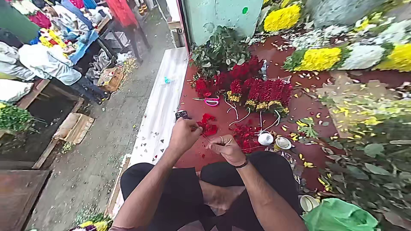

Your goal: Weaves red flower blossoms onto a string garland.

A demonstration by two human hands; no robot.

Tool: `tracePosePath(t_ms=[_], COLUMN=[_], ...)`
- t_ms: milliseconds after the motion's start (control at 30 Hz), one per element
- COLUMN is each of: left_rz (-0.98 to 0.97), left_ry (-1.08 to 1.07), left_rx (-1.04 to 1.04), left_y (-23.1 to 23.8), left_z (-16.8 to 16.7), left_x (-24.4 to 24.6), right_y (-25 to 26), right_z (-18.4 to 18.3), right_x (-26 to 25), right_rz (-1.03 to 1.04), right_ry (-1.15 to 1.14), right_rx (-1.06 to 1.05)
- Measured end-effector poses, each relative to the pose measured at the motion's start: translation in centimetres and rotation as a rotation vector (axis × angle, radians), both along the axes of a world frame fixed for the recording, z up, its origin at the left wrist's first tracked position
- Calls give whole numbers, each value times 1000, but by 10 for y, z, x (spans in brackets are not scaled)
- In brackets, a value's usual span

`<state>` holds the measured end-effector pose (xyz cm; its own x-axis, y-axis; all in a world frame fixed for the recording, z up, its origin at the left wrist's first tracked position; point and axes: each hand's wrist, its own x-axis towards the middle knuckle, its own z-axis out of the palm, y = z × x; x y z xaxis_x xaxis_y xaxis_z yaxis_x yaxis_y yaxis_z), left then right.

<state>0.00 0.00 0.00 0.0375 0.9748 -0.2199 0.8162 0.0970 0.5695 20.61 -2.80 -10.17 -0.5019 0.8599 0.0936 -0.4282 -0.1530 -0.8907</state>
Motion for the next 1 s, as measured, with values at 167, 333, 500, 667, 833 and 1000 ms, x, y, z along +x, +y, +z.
tracePosePath(t_ms=[167,333,500,667,833,1000], left_rz=[-29,-117,-22,73,83,37], left_ry=[-169,-349,-307,-169,-182,-179], left_rx=[-288,-445,-456,-433,-486,-526], left_y=[-35,-57,-63,-79,-89,-87], left_z=[-18,-22,-44,-54,-63,-75], left_x=[-45,-61,-75,-86,-90,-84], right_y=[9,14,4,26,101,151], right_z=[-7,-6,-3,-29,-117,-168], right_x=[10,19,15,9,-1,-32], right_rz=[-69,141,395,297,-205,-302], right_ry=[-210,-331,-343,-720,-1369,-1619], right_rx=[-81,16,98,-119,-214,-329])
